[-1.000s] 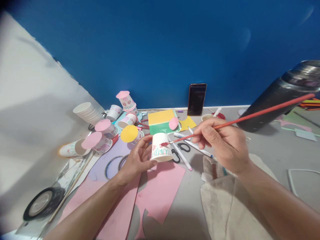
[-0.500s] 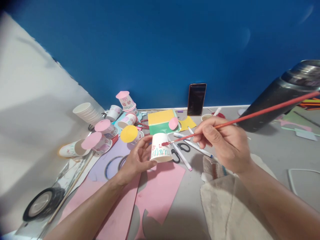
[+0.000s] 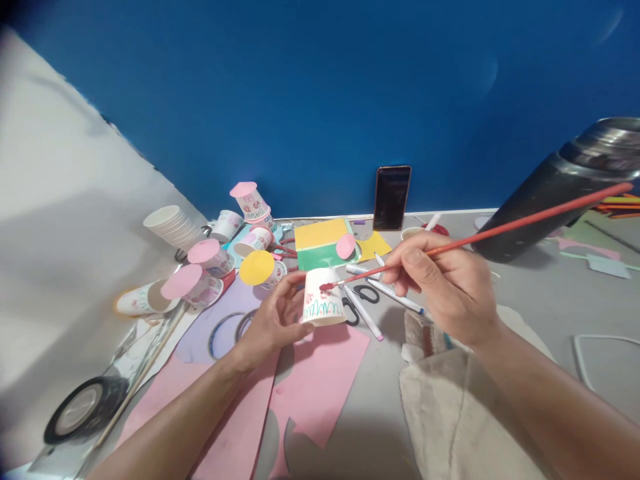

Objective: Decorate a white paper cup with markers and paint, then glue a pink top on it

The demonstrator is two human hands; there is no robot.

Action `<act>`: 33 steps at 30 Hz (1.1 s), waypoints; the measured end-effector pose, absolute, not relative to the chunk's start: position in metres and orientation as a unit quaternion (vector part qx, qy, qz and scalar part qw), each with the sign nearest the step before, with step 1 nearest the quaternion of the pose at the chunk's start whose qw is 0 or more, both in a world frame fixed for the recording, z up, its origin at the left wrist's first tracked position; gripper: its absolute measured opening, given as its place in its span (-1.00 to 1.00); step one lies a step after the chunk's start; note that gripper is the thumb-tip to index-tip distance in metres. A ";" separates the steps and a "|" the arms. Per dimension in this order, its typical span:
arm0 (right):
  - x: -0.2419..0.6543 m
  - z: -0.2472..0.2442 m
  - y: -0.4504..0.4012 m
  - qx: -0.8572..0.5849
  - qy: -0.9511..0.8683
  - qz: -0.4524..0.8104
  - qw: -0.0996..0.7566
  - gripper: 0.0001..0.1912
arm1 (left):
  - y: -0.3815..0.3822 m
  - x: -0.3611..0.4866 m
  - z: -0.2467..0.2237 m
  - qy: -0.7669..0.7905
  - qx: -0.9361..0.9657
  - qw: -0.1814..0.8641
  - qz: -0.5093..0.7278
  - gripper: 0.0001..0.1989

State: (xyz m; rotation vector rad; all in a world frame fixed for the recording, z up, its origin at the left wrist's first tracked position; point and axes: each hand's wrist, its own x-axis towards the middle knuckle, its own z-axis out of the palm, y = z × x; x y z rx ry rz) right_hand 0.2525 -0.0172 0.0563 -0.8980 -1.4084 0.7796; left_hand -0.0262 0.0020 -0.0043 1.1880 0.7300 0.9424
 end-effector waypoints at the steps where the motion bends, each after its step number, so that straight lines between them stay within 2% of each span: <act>1: 0.252 0.056 -0.018 -0.388 -0.611 0.343 0.598 -0.73 | 0.002 -0.027 -0.005 0.324 0.526 0.666 0.417 -0.27; 22: 0.258 0.057 -0.018 -0.425 -0.604 0.331 0.587 -0.76 | 0.003 -0.026 -0.008 0.327 0.497 0.678 0.431 -0.24; 33: 0.256 0.058 -0.018 -0.391 -0.607 0.338 0.603 -0.74 | 0.003 -0.024 -0.006 0.321 0.488 0.683 0.440 -0.26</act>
